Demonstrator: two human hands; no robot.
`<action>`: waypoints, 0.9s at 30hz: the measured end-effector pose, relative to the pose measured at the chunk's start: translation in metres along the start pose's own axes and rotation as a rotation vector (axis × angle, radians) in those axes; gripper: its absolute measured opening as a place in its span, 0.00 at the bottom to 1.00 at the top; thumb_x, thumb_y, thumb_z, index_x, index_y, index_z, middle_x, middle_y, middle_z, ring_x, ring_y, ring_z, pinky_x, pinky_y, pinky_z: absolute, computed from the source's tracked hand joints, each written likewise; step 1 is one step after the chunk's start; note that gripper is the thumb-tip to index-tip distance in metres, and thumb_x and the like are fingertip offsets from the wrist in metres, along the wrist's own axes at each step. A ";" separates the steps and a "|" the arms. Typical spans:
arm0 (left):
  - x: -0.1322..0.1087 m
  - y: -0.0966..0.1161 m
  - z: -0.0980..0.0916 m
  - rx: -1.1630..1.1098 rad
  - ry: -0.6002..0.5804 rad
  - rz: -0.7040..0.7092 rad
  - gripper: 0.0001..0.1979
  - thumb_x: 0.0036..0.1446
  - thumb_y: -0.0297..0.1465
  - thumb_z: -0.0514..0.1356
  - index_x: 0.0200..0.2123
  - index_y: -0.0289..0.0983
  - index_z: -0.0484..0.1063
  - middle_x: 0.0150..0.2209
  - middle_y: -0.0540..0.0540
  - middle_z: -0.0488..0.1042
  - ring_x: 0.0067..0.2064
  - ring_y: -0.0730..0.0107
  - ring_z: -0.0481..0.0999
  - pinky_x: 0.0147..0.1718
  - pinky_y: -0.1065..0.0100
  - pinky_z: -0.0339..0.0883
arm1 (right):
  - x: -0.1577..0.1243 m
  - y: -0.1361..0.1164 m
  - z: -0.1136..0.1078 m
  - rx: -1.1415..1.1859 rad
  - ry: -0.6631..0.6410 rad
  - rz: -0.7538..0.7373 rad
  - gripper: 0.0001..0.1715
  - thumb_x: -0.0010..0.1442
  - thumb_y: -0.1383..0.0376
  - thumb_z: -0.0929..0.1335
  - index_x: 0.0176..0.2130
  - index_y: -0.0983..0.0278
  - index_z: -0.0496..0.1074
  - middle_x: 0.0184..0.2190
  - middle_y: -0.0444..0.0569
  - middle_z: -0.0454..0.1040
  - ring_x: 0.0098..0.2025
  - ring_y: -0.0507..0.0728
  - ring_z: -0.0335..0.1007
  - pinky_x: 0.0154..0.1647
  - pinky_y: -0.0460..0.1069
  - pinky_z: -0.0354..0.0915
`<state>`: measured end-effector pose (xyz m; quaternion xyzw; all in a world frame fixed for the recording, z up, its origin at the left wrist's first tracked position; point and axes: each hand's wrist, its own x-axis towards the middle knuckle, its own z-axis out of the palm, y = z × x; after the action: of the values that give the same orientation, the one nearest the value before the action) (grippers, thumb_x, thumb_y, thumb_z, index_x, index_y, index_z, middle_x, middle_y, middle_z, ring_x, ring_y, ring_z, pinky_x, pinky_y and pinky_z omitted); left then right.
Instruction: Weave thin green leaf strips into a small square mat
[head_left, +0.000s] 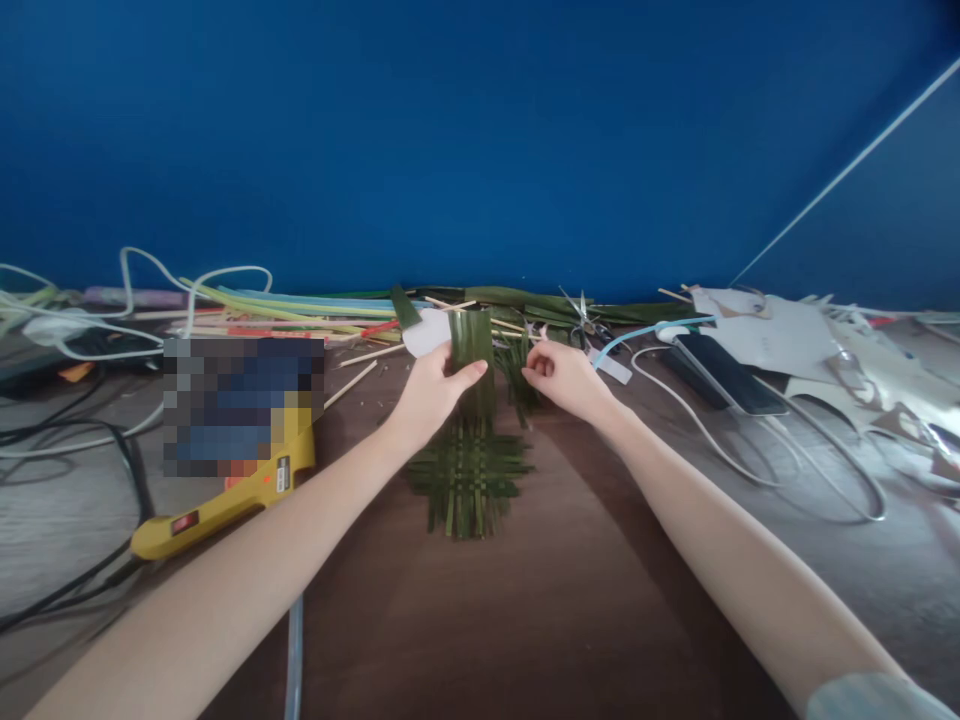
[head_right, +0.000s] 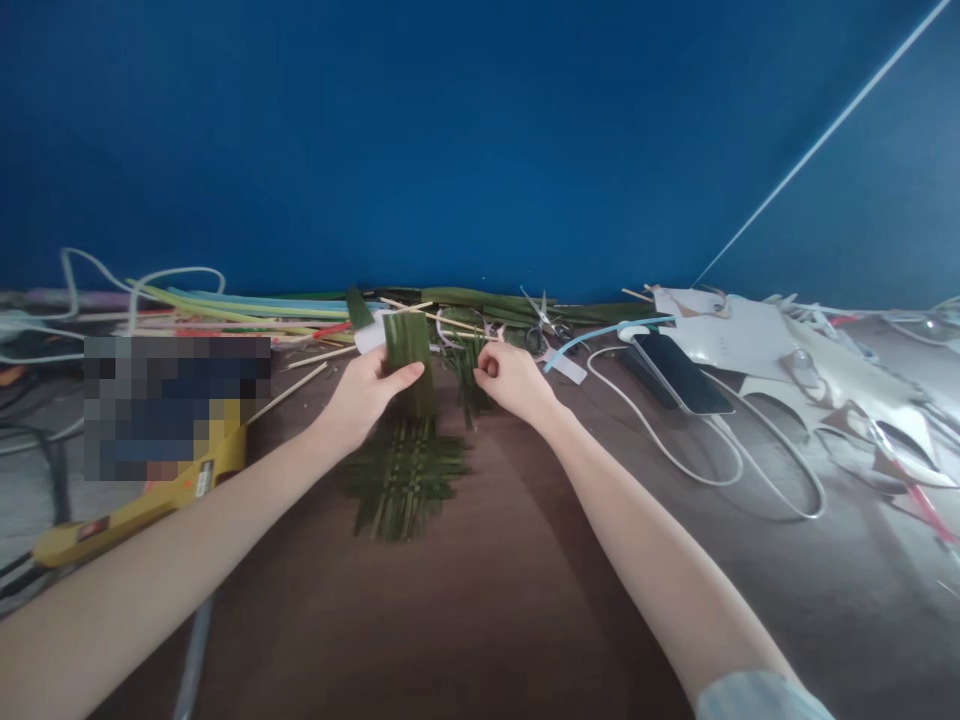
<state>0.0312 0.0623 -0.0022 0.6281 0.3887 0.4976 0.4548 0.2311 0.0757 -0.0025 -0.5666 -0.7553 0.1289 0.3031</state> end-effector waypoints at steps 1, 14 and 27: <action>0.000 -0.001 0.000 0.004 0.002 0.002 0.15 0.49 0.34 0.61 0.40 0.33 0.70 0.40 0.45 0.75 0.42 0.63 0.72 0.43 0.62 0.65 | 0.000 0.001 0.001 -0.021 0.003 -0.010 0.03 0.46 0.68 0.66 0.24 0.63 0.63 0.20 0.42 0.63 0.23 0.50 0.57 0.27 0.46 0.55; -0.002 0.007 0.002 -0.030 -0.039 -0.037 0.13 0.48 0.33 0.59 0.38 0.32 0.70 0.38 0.44 0.75 0.41 0.61 0.72 0.42 0.62 0.65 | -0.006 -0.036 -0.001 0.457 -0.097 -0.067 0.07 0.53 0.64 0.62 0.27 0.64 0.66 0.24 0.44 0.68 0.27 0.51 0.64 0.30 0.48 0.60; -0.004 0.009 0.003 0.027 -0.023 -0.052 0.11 0.48 0.31 0.60 0.35 0.33 0.71 0.35 0.46 0.76 0.37 0.65 0.73 0.37 0.65 0.67 | -0.011 -0.047 0.001 0.365 -0.065 -0.148 0.04 0.51 0.66 0.64 0.26 0.64 0.65 0.21 0.41 0.66 0.23 0.49 0.60 0.24 0.45 0.57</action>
<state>0.0336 0.0554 0.0051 0.6294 0.4062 0.4733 0.4635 0.1962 0.0508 0.0185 -0.4410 -0.7683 0.2592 0.3848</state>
